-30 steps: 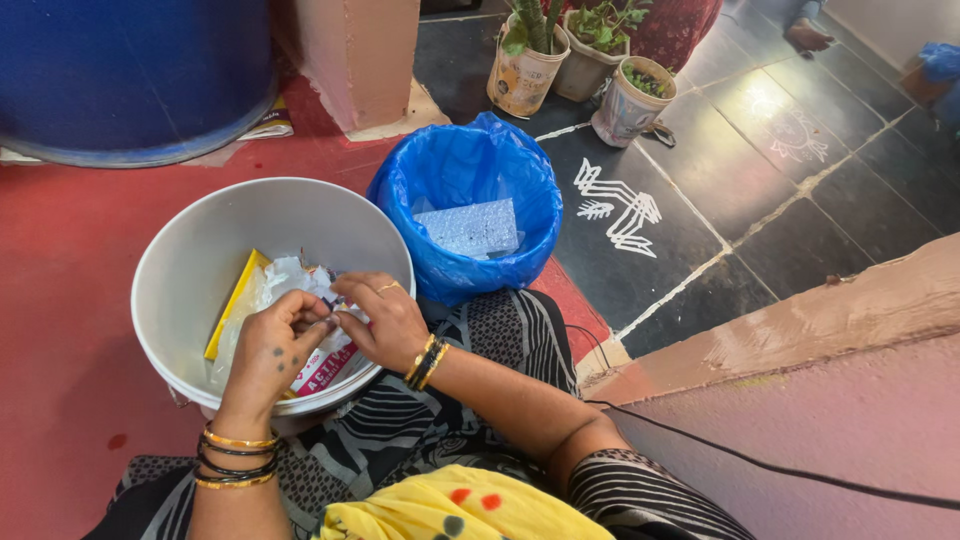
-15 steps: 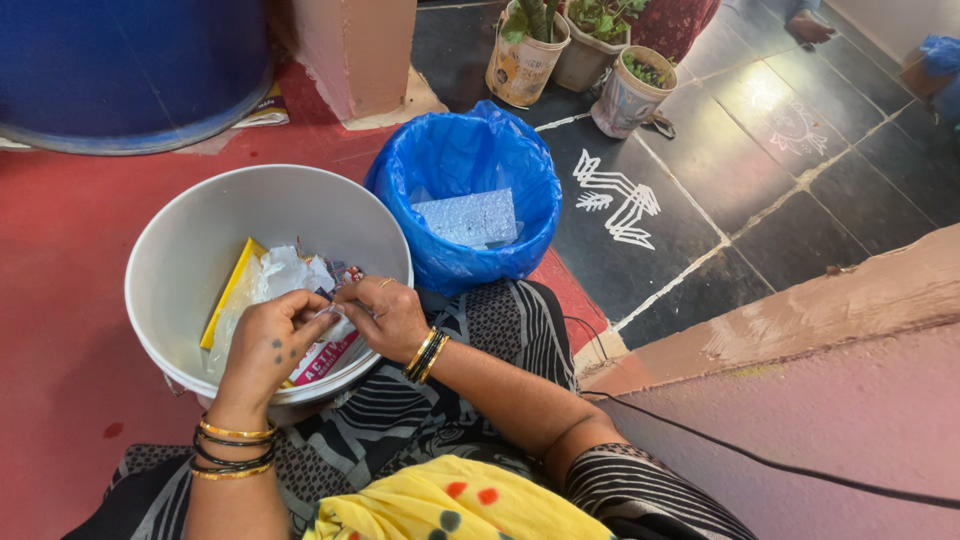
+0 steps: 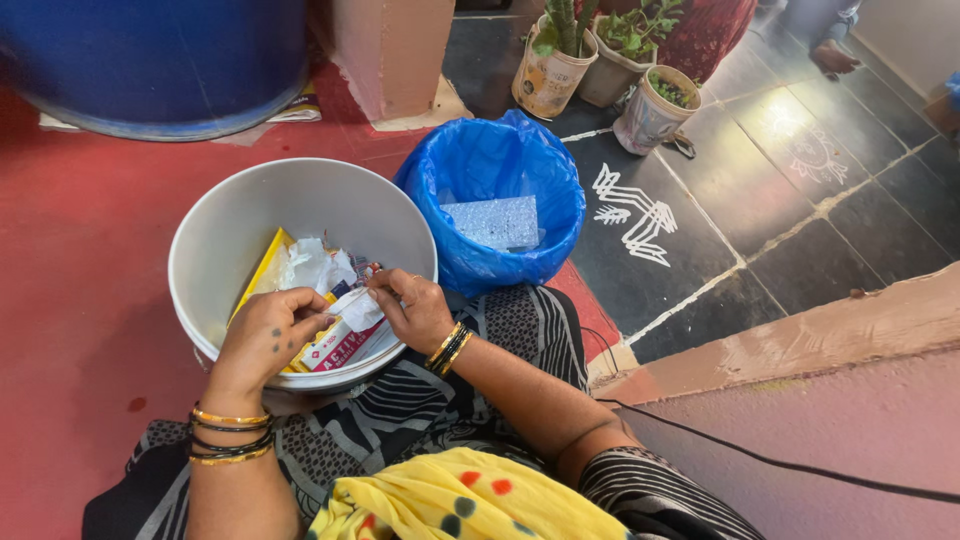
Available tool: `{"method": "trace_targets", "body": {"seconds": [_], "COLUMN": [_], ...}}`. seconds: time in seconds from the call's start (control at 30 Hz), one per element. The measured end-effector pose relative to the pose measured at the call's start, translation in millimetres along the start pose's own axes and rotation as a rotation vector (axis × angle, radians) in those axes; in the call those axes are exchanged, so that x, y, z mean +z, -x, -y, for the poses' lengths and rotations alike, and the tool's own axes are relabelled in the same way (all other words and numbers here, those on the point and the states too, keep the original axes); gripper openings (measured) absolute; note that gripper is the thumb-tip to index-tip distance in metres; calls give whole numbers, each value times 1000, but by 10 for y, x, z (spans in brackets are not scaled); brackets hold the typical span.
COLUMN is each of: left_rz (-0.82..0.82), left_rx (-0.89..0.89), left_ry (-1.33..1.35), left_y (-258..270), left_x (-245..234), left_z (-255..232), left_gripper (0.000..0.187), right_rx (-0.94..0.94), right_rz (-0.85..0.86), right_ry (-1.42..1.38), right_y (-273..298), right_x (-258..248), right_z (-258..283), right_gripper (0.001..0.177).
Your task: The person sits on the floor and sorts through waste items, transferring them from a blue plastic bag into a white bucket. They handle various small plastic wrappers and packaging, picking them up one by one and placing them into the bucket.
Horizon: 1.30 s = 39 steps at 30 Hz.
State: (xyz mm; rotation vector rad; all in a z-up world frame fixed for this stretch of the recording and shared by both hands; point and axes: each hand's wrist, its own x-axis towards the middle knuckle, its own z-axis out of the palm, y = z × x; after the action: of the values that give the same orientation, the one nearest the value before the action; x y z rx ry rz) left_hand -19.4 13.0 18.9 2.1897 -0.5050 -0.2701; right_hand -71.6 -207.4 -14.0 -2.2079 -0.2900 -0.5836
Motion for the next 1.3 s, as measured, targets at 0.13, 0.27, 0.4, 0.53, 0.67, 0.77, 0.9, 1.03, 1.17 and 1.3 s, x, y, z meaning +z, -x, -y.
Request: {"method": "trace_targets", "body": {"seconds": [0.13, 0.27, 0.4, 0.53, 0.67, 0.77, 0.9, 1.03, 1.17, 1.3], "left_rz": [-45, -60, 10, 25, -19, -153, -200, -195, -176, -143], "left_rx": [-58, 177, 265, 191, 228, 250, 130, 109, 128, 120], "left_ry": [80, 34, 39, -44, -24, 35, 176, 263, 367, 425], "left_y": [11, 13, 7, 30, 41, 70, 66, 36, -4, -30], "left_x": [-14, -25, 14, 28, 14, 13, -31, -18, 29, 56], "left_z": [-7, 3, -41, -83, -123, -122, -88, -4, 110, 146], "left_gripper": [23, 30, 32, 23, 21, 16, 13, 14, 14, 15], "right_rx": [-41, -20, -21, -33, -4, -7, 7, 140, 234, 364], "right_rz": [70, 114, 178, 197, 239, 238, 199, 152, 91, 48], "right_ry": [52, 111, 131, 95, 97, 119, 89, -42, -334, -544], "right_y": [-24, -35, -62, -61, -71, -74, -64, -33, -37, -51], "right_x": [-37, -32, -42, -72, -95, -85, -62, -28, -21, -17], "right_z": [-1, -10, 2, 44, 71, 62, 13, -79, -238, -358], "right_gripper": [27, 16, 16, 19, 20, 19, 17, 16, 16, 14]}}
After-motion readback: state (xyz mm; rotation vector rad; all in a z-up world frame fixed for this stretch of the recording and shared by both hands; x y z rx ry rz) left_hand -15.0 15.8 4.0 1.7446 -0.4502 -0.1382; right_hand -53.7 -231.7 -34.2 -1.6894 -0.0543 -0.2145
